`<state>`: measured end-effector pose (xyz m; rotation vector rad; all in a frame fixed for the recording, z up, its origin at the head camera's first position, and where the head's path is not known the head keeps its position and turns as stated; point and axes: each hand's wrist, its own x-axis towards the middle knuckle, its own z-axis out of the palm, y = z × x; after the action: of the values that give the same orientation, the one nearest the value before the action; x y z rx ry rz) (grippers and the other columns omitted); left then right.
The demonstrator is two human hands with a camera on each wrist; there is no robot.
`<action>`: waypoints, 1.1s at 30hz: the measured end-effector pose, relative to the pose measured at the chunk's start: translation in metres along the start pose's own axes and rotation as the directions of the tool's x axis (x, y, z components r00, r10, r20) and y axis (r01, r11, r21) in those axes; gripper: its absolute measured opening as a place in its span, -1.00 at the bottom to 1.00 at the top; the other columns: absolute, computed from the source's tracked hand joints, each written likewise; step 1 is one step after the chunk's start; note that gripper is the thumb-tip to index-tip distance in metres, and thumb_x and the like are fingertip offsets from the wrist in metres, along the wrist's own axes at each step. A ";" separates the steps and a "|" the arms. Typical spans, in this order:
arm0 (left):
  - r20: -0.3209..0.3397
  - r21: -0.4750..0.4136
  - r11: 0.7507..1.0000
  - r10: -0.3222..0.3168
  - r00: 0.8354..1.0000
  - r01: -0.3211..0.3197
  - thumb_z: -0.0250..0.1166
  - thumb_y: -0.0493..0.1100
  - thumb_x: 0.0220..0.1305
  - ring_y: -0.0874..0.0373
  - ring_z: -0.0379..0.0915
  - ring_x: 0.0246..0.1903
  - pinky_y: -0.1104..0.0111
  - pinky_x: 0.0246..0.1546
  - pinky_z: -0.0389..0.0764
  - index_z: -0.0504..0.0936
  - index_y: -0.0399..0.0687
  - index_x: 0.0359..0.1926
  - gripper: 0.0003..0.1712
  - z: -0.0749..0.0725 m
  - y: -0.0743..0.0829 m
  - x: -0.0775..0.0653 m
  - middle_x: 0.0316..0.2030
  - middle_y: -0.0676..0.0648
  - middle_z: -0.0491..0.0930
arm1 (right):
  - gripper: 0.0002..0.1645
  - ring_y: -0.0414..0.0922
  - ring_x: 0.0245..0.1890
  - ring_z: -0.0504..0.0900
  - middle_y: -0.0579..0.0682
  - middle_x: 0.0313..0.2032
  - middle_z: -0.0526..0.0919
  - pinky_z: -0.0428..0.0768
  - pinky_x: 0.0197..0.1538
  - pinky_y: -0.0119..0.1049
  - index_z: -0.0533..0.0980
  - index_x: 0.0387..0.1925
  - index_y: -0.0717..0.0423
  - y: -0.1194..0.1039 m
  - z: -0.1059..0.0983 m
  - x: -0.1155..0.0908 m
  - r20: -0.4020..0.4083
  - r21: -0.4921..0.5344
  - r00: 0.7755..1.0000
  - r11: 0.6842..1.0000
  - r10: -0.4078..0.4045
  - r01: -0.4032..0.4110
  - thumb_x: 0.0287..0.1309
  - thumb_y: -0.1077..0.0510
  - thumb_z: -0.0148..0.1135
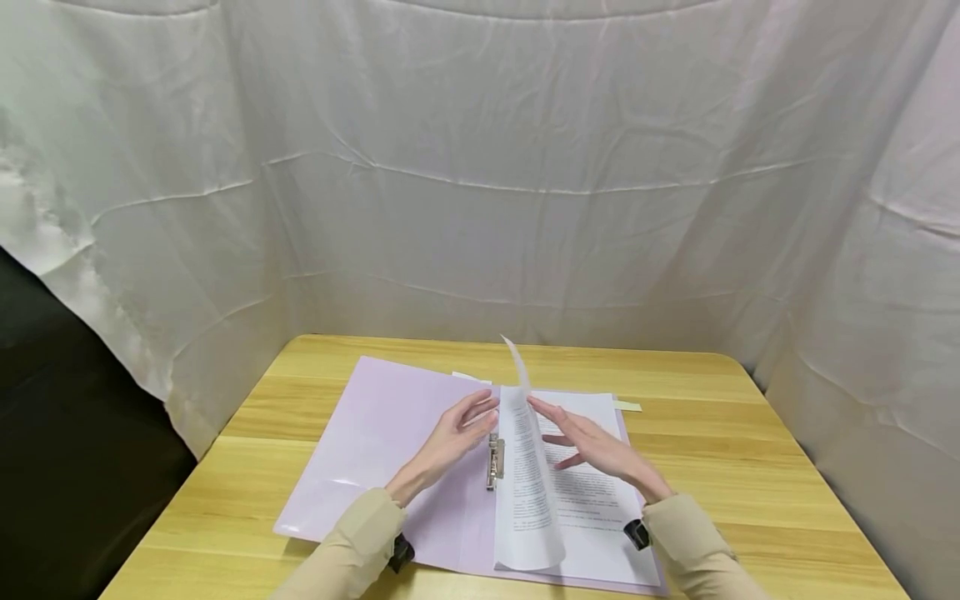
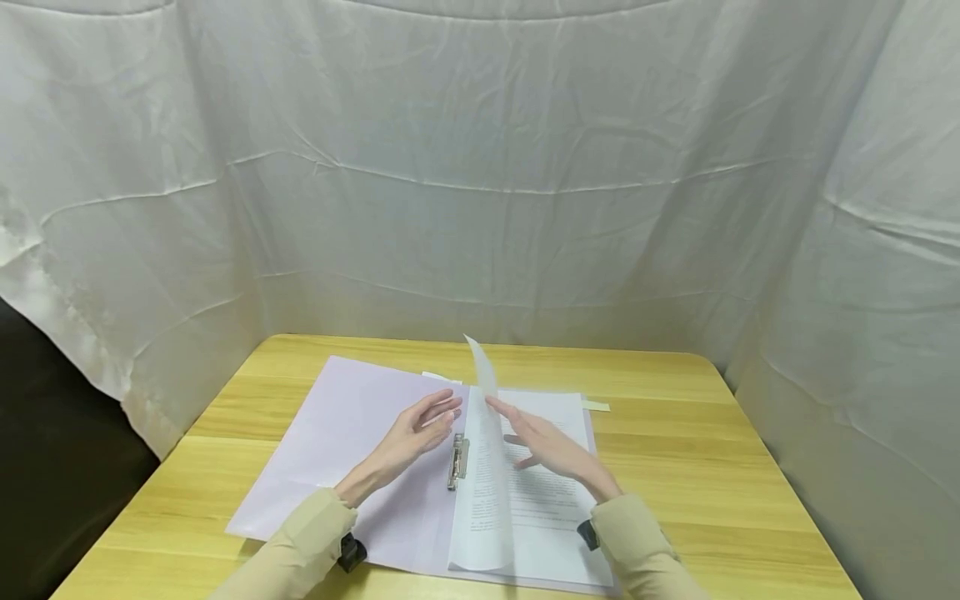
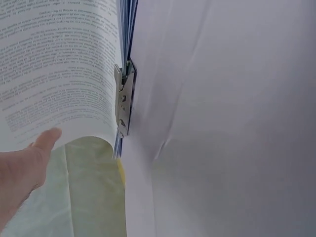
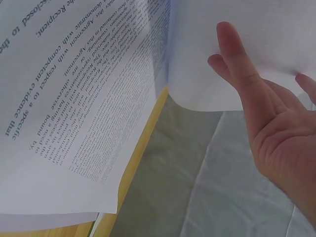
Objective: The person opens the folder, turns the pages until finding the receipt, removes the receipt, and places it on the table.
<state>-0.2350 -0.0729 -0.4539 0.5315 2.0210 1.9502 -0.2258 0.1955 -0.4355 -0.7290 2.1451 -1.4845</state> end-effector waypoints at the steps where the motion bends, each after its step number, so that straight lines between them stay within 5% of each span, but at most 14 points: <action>1: 0.005 -0.017 1.000 -0.008 1.000 0.008 0.13 -0.03 0.52 -0.29 0.19 0.47 -0.06 0.46 0.31 0.01 -0.26 0.56 -0.20 0.000 0.000 0.000 0.51 -0.35 0.18 | -0.31 0.51 0.43 0.18 0.20 0.62 -0.16 0.69 0.08 0.21 -0.07 0.62 -0.08 0.000 0.001 0.000 -0.001 -0.006 1.000 1.000 0.002 -0.002 0.62 -0.18 -0.57; 9: 0.032 -0.184 0.982 -0.037 0.999 0.042 0.08 -0.06 0.56 -0.27 0.16 0.49 0.03 0.39 0.43 -0.03 -0.26 0.57 -0.22 0.001 0.001 0.001 0.53 -0.38 0.10 | -0.31 0.50 0.42 0.22 0.23 0.60 -0.09 0.69 0.07 0.21 -0.01 0.61 -0.09 0.002 0.006 0.001 -0.005 -0.056 1.000 0.998 0.020 -0.020 0.61 -0.20 -0.51; 16: -0.004 -0.232 0.970 -0.071 0.997 0.068 0.06 -0.06 0.57 -0.26 0.26 0.44 -0.01 0.36 0.48 0.05 -0.19 0.56 -0.30 -0.001 -0.001 0.003 0.46 -0.40 0.24 | -0.30 0.50 0.42 0.23 0.24 0.60 -0.05 0.70 0.06 0.21 0.01 0.60 -0.08 0.003 0.009 0.002 0.000 -0.089 1.000 0.996 0.030 -0.030 0.61 -0.22 -0.51; 24: -0.025 -0.298 0.951 -0.097 0.995 0.085 0.00 -0.03 0.59 0.14 0.63 0.09 0.20 0.14 0.69 0.01 -0.25 0.56 -0.29 -0.003 0.005 0.001 0.38 -0.41 0.35 | -0.30 0.49 0.42 0.23 0.23 0.60 -0.04 0.71 0.07 0.15 0.05 0.59 -0.06 0.005 0.011 0.004 0.012 -0.103 0.999 0.994 0.031 -0.030 0.61 -0.22 -0.50; 33: -0.041 -0.341 0.937 -0.092 0.995 0.073 0.03 -0.11 0.58 0.29 0.69 -0.13 0.39 -0.08 0.74 0.01 -0.39 0.53 -0.29 -0.009 0.005 -0.001 -0.04 0.05 0.69 | -0.28 0.49 0.44 0.20 0.24 0.60 -0.06 0.71 0.09 0.14 0.06 0.59 -0.05 0.005 0.012 0.003 0.025 -0.104 0.999 0.994 0.041 -0.038 0.60 -0.24 -0.52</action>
<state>-0.2376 -0.0810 -0.4489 0.3065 1.6515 2.2173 -0.2224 0.1866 -0.4447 -0.7332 2.2165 -1.3444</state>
